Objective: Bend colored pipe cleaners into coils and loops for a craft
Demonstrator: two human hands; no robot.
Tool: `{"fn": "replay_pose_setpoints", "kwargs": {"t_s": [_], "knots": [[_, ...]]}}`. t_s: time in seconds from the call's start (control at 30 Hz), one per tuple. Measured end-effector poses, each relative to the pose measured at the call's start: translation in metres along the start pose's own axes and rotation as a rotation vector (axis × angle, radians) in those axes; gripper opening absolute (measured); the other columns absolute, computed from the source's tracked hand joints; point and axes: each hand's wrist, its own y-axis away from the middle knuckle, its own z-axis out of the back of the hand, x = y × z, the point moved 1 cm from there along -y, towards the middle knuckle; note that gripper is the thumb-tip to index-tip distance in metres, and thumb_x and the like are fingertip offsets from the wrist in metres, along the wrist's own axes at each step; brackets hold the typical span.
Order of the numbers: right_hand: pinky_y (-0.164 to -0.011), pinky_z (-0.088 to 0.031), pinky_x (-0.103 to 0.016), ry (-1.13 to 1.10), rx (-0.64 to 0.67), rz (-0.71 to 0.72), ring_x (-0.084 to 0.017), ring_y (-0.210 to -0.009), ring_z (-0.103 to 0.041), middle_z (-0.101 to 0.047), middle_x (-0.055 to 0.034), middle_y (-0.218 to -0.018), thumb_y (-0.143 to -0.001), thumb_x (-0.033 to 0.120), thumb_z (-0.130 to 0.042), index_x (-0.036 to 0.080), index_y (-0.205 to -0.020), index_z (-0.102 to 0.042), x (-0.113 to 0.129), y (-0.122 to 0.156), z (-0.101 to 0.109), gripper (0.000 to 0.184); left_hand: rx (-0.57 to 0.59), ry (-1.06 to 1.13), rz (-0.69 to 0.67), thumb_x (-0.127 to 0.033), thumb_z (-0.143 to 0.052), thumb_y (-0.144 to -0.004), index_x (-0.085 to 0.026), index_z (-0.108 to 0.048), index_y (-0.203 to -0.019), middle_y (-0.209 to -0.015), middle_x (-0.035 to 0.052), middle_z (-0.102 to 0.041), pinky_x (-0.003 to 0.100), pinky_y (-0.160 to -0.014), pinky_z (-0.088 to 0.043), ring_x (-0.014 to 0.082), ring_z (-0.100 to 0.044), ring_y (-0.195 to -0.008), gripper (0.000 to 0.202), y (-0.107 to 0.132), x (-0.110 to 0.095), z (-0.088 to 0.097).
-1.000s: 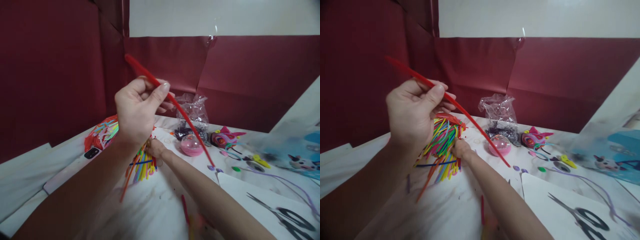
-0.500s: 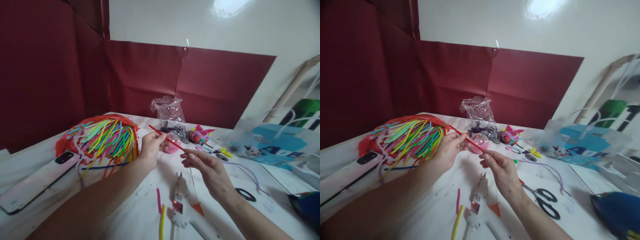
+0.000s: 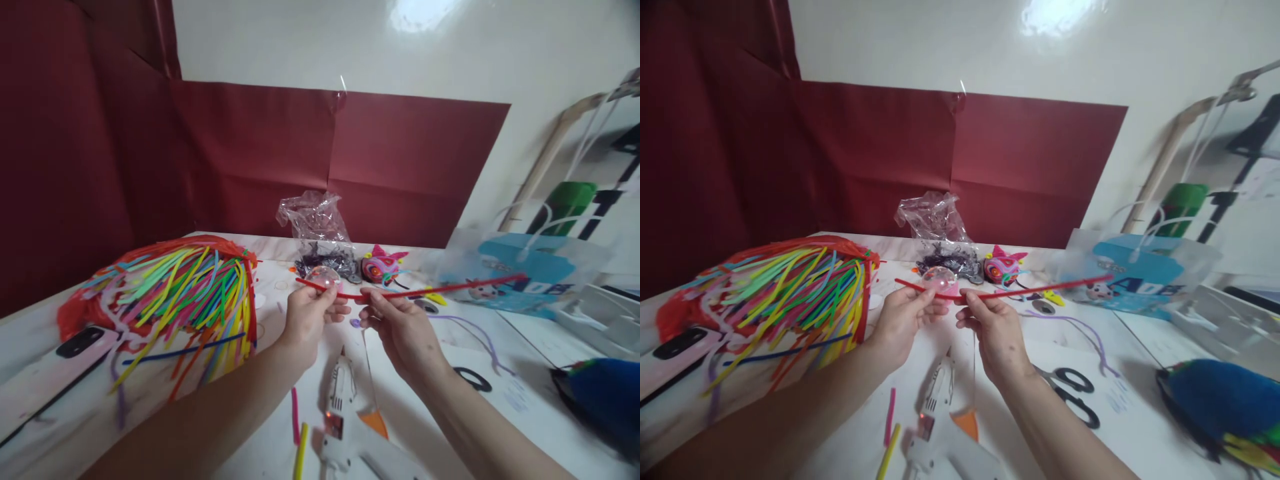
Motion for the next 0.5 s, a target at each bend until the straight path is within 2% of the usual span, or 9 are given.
{"fn": "replay_pose_setpoints", "kwargs": {"t_s": [0.23, 0.4, 0.5], "knots": [[-0.045, -0.042, -0.024, 0.095, 0.025, -0.015, -0.010, -0.044, -0.051, -0.060, -0.0016, -0.051, -0.059, 0.039, -0.074, 0.012, -0.063, -0.066, -0.011, -0.007, 0.005, 0.028, 0.062, -0.071, 0.084, -0.016, -0.049, -0.083, -0.008, -0.058, -0.062, -0.064, 0.0101, -0.066, 0.024, -0.052, -0.047, 0.0135, -0.062, -0.051, 0.023, -0.002, 0.005, 0.008], [-0.042, -0.041, -0.023, 0.169, 0.071, -0.044, -0.010, -0.041, -0.051, -0.061, -0.0021, -0.050, -0.059, 0.041, -0.074, 0.012, -0.057, -0.062, -0.016, -0.008, 0.008, 0.031, 0.055, -0.095, 0.017, -0.018, -0.056, -0.079, -0.012, -0.056, -0.064, -0.054, 0.0024, -0.063, 0.022, -0.052, -0.047, 0.0119, -0.061, -0.050, 0.015, -0.009, 0.005, 0.016], [-0.043, -0.041, -0.024, 0.184, 0.115, -0.062, -0.010, -0.042, -0.051, -0.061, -0.0016, -0.051, -0.059, 0.040, -0.074, 0.012, -0.061, -0.062, -0.016, -0.006, 0.007, 0.030, 0.070, -0.123, 0.005, -0.018, -0.059, -0.076, -0.012, -0.057, -0.064, -0.055, 0.0018, -0.062, 0.021, -0.050, -0.046, 0.0114, -0.061, -0.051, 0.014, -0.011, 0.006, 0.017]]}}
